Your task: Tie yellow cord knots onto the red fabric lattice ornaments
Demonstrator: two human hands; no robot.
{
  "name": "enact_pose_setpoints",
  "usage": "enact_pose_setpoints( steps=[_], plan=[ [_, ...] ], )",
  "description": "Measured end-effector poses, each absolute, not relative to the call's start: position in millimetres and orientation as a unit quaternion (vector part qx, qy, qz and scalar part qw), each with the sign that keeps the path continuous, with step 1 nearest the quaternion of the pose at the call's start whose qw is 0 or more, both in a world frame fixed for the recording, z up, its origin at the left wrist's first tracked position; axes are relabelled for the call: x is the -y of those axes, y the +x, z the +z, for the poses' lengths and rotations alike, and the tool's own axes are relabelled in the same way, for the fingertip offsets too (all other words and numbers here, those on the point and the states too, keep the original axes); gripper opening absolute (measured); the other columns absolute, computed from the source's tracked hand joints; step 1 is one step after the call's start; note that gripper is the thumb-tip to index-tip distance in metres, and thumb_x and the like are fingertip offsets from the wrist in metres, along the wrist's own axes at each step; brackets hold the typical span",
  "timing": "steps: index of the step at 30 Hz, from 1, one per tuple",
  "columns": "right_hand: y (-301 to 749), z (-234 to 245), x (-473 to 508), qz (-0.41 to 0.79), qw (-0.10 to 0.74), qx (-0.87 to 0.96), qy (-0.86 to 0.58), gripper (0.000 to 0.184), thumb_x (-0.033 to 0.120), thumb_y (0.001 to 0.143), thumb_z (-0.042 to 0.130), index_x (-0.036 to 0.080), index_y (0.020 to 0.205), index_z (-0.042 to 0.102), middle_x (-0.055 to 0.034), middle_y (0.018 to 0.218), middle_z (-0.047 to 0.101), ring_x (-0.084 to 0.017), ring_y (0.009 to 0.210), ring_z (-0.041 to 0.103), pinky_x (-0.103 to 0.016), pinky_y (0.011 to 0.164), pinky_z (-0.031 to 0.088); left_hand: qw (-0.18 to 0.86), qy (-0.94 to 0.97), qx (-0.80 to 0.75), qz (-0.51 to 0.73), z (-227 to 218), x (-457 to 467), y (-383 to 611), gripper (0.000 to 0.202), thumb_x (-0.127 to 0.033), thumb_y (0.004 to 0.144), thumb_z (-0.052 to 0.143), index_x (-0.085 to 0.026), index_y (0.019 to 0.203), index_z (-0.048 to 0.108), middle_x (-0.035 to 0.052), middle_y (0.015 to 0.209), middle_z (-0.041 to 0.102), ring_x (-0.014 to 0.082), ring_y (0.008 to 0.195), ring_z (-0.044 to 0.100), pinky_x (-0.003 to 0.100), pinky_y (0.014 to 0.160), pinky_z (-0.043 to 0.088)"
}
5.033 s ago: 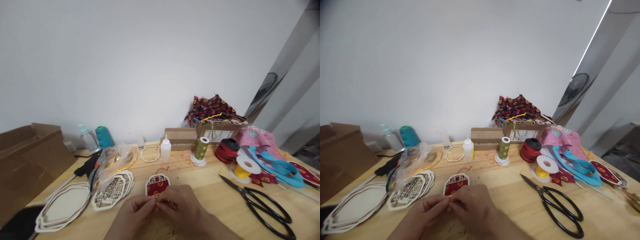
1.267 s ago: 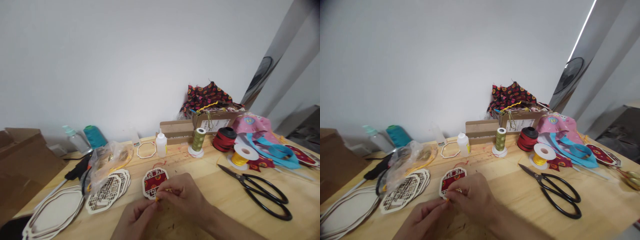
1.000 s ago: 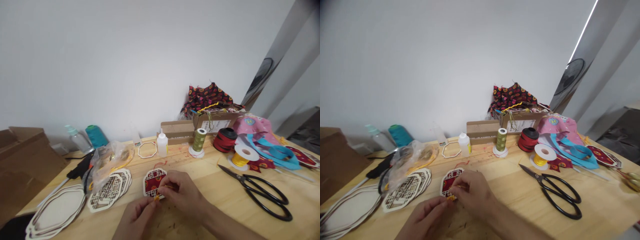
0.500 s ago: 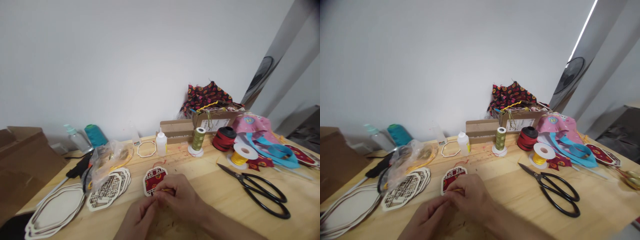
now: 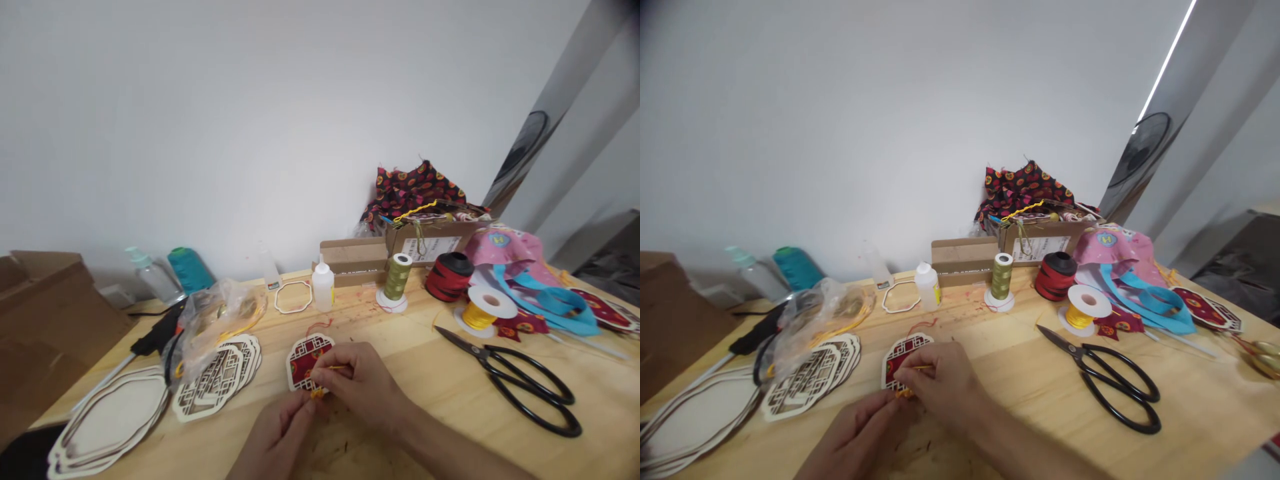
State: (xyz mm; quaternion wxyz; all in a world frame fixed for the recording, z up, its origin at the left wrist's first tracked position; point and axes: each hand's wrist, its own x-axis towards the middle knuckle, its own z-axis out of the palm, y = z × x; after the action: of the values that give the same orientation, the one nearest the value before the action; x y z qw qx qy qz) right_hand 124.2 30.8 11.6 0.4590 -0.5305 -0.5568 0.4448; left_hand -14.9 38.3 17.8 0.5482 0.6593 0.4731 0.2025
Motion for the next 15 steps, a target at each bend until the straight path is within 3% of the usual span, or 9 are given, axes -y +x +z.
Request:
enact_pose_setpoints(
  steps=[11,15],
  plan=[
    [128.0,13.6,-33.0,0.321,0.410,0.650,-0.553,0.014,0.019,0.072,0.054,0.017,0.067,0.066,0.0007,0.059,0.062,-0.009,0.054,0.052,-0.017,0.051,0.038,0.538,0.671,-0.472,0.195,18.2,-35.7,-15.1,0.029,-0.042,0.070,0.045,-0.018,0.069,0.061,0.0004,0.069,0.061,0.0186,0.071,0.051,0.023,0.067,0.040],
    [128.0,11.3,-33.7,0.319,0.426,0.624,-0.572,0.013,0.018,0.071,0.054,0.016,0.066,0.066,0.0003,0.058,0.062,-0.010,0.055,0.053,-0.018,0.052,0.039,0.555,0.680,-0.446,0.176,14.3,-38.3,-16.8,0.030,-0.043,0.072,0.044,-0.018,0.068,0.059,0.0007,0.068,0.059,0.0178,0.068,0.050,0.022,0.063,0.040]
  ],
)
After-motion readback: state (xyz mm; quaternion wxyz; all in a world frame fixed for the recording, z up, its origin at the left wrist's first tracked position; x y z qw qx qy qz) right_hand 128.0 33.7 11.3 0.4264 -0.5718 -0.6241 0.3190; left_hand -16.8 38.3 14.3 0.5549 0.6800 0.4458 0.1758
